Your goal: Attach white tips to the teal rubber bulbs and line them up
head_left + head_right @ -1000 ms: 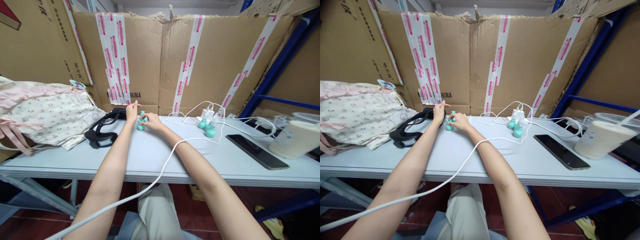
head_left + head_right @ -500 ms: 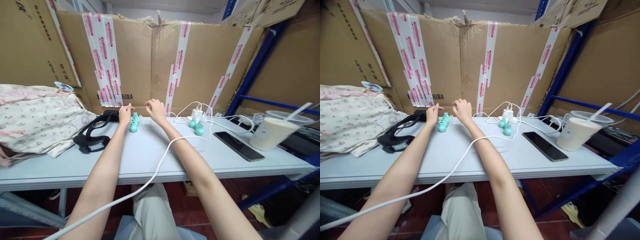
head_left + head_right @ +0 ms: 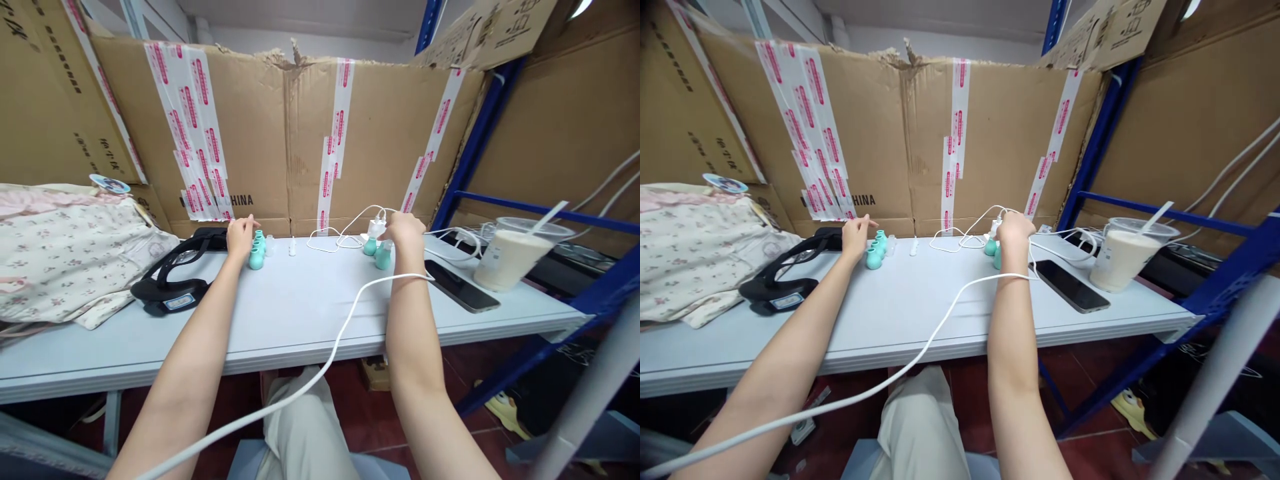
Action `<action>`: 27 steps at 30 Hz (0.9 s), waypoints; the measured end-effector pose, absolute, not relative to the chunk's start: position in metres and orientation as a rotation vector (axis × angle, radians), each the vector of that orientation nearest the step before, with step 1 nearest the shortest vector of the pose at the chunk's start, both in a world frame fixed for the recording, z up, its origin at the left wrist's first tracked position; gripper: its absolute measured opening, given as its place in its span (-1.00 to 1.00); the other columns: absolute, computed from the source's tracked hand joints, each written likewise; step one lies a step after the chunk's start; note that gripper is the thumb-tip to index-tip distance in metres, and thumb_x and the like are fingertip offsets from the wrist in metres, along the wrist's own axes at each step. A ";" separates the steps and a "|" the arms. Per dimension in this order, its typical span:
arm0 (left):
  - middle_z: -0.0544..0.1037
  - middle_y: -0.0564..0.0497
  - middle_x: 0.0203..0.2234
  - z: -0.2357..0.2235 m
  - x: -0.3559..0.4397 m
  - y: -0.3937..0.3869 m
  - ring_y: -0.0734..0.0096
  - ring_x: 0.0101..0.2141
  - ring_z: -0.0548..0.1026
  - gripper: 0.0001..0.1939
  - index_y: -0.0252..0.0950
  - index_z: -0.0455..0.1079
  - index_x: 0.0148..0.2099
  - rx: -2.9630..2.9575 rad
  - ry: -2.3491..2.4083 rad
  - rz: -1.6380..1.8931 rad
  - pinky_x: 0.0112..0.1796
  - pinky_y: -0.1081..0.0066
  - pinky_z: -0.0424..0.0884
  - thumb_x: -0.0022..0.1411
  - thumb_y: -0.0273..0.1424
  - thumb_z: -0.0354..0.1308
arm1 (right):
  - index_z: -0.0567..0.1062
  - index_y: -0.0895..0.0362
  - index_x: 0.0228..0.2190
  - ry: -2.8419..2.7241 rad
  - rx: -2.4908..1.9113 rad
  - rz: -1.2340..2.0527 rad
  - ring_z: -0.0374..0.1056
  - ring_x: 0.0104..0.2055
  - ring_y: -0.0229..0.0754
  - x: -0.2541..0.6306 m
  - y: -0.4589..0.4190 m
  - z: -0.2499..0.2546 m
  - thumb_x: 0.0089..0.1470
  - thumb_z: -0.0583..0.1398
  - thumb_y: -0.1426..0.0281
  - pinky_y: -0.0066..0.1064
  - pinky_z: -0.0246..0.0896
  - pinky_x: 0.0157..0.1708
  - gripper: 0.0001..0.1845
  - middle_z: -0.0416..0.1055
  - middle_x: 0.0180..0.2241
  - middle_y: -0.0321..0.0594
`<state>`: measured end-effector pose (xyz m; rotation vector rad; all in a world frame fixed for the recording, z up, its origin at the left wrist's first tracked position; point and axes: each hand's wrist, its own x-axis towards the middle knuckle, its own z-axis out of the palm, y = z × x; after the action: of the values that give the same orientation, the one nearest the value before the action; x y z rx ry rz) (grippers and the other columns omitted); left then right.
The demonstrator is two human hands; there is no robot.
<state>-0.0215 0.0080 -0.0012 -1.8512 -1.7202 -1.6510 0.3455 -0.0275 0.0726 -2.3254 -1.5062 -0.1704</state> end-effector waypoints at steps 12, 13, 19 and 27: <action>0.57 -0.06 -0.25 0.033 0.023 -0.015 0.30 -0.24 0.46 -0.59 -0.28 0.51 -0.20 -2.413 -1.515 -1.654 -0.17 0.35 0.33 0.12 -0.06 0.09 | 0.57 0.15 -0.45 -1.768 -1.438 0.090 0.45 -0.26 -0.08 0.289 -0.036 0.078 -0.25 0.35 0.48 -0.28 0.32 -0.24 -0.82 0.52 -0.41 -0.12; 0.56 -0.06 -0.19 0.035 0.032 -0.019 0.30 -0.22 0.46 -0.56 -0.27 0.49 -0.13 -2.551 -1.474 -1.670 -0.17 0.36 0.34 0.09 -0.05 0.12 | 0.56 0.16 -0.45 -1.800 -1.247 0.243 0.44 -0.32 -0.13 0.281 -0.034 0.077 -0.25 0.36 0.43 -0.32 0.32 -0.28 -0.81 0.52 -0.44 -0.15; 0.58 -0.05 -0.32 0.022 0.062 -0.027 0.30 -0.30 0.47 -0.49 -0.34 0.52 -0.22 -3.024 -1.505 -1.432 -0.26 0.40 0.34 0.04 0.01 0.13 | 0.55 0.19 -0.45 -1.775 -0.673 0.901 0.38 -0.43 -0.26 0.248 -0.019 0.058 -0.36 0.38 0.35 -0.42 0.30 -0.42 -0.69 0.50 -0.45 -0.20; 0.48 0.03 -0.61 0.008 0.065 -0.020 0.46 -0.53 0.35 -0.51 -0.33 0.46 -0.52 -2.806 -1.562 -1.287 -0.42 0.45 0.21 0.13 -0.01 0.00 | 0.47 0.15 -0.60 -1.555 -0.656 0.897 0.42 -0.41 -0.20 0.243 0.013 0.021 -0.49 0.42 0.29 -0.35 0.34 -0.34 -0.67 0.51 -0.50 -0.22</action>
<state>0.0645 -0.0199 0.0083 -2.8060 -1.5617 -1.2871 0.2426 0.0135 0.0210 -0.6562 -1.5554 0.8973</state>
